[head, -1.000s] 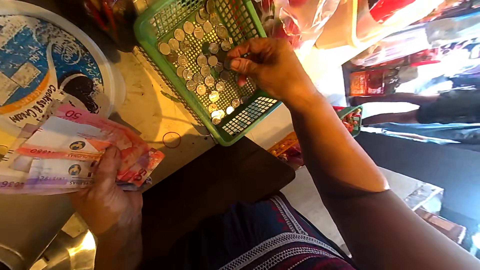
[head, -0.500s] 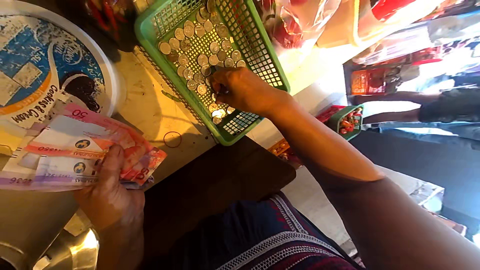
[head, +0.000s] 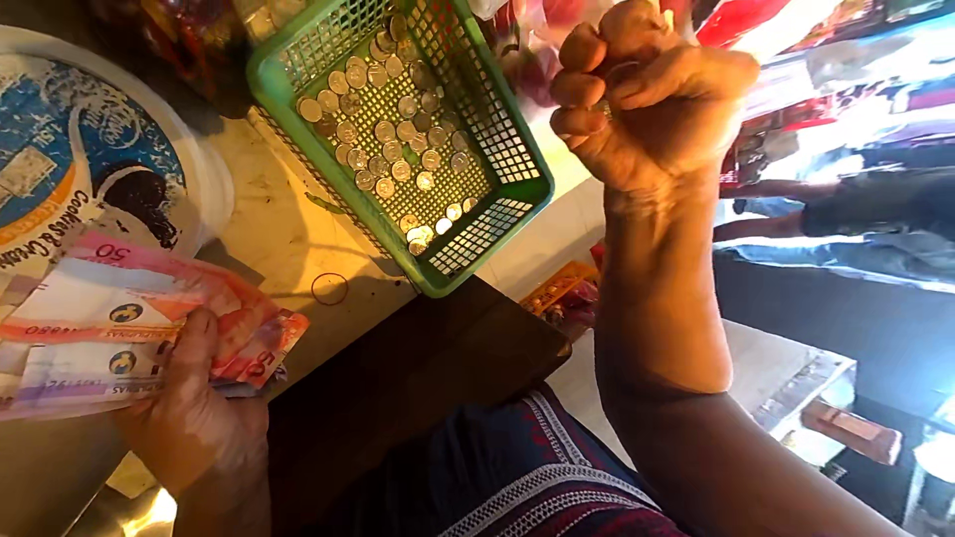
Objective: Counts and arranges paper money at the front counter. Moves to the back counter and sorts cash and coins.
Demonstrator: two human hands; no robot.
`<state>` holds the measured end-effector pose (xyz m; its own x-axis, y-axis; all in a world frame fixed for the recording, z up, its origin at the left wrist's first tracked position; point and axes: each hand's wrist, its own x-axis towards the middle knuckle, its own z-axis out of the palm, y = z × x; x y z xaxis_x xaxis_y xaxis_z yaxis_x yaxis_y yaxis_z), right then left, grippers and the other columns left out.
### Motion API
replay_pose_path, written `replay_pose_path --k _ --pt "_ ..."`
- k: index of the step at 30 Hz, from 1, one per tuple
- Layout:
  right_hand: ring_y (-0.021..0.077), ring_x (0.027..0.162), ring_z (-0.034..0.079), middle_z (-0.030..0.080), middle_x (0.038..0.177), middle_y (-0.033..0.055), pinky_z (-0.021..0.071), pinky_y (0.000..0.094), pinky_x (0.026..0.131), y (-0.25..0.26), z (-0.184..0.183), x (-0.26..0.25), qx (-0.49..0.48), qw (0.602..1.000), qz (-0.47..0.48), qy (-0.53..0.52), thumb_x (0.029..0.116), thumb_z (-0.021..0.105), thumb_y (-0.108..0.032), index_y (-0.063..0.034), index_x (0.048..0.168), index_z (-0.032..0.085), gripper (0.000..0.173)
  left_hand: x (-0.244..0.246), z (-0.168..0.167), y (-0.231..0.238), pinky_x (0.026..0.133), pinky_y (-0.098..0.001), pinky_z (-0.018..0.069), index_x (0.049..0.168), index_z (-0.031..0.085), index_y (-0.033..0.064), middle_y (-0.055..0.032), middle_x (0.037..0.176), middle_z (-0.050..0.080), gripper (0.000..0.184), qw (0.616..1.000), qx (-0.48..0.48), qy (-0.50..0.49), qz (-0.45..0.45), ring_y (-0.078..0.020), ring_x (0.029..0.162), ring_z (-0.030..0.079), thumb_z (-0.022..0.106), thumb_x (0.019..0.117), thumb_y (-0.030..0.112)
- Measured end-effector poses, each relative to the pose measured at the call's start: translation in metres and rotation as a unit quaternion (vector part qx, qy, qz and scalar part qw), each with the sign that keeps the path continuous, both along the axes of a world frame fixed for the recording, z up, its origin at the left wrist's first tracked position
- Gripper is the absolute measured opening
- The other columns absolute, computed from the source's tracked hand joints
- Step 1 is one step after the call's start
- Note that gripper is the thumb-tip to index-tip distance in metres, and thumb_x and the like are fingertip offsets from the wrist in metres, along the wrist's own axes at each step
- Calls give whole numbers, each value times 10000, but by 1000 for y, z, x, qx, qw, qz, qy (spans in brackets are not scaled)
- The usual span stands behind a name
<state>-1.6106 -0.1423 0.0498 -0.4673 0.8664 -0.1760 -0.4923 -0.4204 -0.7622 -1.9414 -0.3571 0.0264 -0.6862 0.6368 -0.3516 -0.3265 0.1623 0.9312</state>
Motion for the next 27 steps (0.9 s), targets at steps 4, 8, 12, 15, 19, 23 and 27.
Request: replay_pose_path --k 4,8,12,15,19,23,27 --pt "94 665 559 600 856 2 459 240 565 8 13 18 81 988 -27 -131 986 383 -201 -155 918 568 202 1 -4 1 821 -386 631 1176 539 20 -74 966 706 257 1000 -1 -2 -7 -193 893 722 599 928 -14" --pt "21 519 439 503 664 -91 382 181 468 6 30 19 171 932 16 -321 1069 381 -255 -170 992 599 246 3 -4 2 797 -370 633 1173 539 23 -62 947 706 250 1000 -15 3 -8 -177 870 722 588 931 -11" --pt "15 688 584 678 881 -45 528 218 626 -8 25 -13 291 777 207 -518 1003 624 -166 -98 1034 722 123 2 -5 2 808 -401 632 1198 539 19 -86 976 705 261 1000 -14 -8 -22 -204 888 722 586 943 -11" --pt "236 813 689 716 925 66 577 515 733 -24 -2 -51 305 641 366 -602 930 744 -209 -104 986 738 120 3 -5 2 794 -404 631 1183 550 14 -99 962 703 246 1000 -12 -8 -22 -213 874 719 581 940 -15" --pt "389 995 681 700 1050 167 545 613 794 -38 -31 -94 298 488 517 -637 940 752 -310 -87 1162 710 317 3 -4 2 817 -392 623 1188 549 23 -89 982 699 261 1000 -14 -3 -13 -203 901 715 579 933 -22" --pt "421 914 697 695 981 193 548 644 744 -15 -47 -90 336 565 353 -665 979 688 -342 -62 1083 701 299 1 -4 2 820 -388 623 1193 542 31 -81 985 698 268 1000 -20 -1 -2 -198 908 715 581 933 -21" --pt "245 805 670 694 872 77 548 514 746 10 -17 -68 319 631 307 -637 951 733 -299 -91 942 724 208 -2 -4 1 814 -386 621 1181 549 35 -80 980 695 258 1000 -17 -4 2 -194 897 712 586 933 -24"
